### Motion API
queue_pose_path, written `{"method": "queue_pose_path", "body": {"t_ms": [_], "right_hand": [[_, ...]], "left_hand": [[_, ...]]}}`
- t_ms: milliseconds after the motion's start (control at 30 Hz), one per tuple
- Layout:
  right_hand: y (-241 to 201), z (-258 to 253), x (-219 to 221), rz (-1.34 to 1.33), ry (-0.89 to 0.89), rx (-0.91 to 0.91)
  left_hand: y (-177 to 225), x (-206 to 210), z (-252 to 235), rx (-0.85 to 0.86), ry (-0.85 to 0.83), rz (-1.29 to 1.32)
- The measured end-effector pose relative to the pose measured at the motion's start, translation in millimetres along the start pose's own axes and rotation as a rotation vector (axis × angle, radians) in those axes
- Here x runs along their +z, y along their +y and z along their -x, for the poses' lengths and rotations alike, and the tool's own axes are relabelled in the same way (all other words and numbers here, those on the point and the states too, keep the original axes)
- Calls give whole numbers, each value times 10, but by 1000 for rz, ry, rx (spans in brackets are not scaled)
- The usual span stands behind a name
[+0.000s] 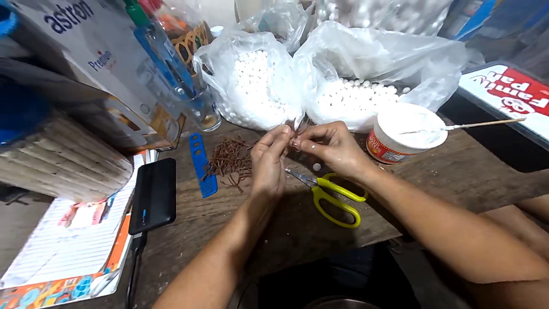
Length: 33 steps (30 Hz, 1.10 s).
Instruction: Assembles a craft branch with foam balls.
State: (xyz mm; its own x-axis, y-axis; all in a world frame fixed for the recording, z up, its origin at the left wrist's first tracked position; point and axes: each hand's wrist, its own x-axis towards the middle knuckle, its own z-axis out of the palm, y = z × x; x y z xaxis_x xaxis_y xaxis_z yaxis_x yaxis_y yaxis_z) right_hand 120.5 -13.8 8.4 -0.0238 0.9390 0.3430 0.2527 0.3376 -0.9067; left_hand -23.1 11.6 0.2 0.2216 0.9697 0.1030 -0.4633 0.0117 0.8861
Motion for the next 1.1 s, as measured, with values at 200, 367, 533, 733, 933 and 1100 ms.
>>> {"method": "queue_pose_path", "body": {"t_ms": [200,367,533,733,933,1100], "right_hand": [[36,18,2,236,45,-145],[25,41,0,406,16,-218],[-73,247,-131,413,42,-172],[177,1161,-776,67,425,-76],[181,1230,-1311,129,758,-88],[46,1144,-1387,311,704,-320]], "left_hand": [[-82,9,48,250,26,-202],[-93,-12,31,256,3,-277],[-72,10,38,229,-8,-252],[-95,-2,61,275,-93,-265],[-105,20,107,358,-129,-388],[-148,-5,119,427,-208,-447]]}}
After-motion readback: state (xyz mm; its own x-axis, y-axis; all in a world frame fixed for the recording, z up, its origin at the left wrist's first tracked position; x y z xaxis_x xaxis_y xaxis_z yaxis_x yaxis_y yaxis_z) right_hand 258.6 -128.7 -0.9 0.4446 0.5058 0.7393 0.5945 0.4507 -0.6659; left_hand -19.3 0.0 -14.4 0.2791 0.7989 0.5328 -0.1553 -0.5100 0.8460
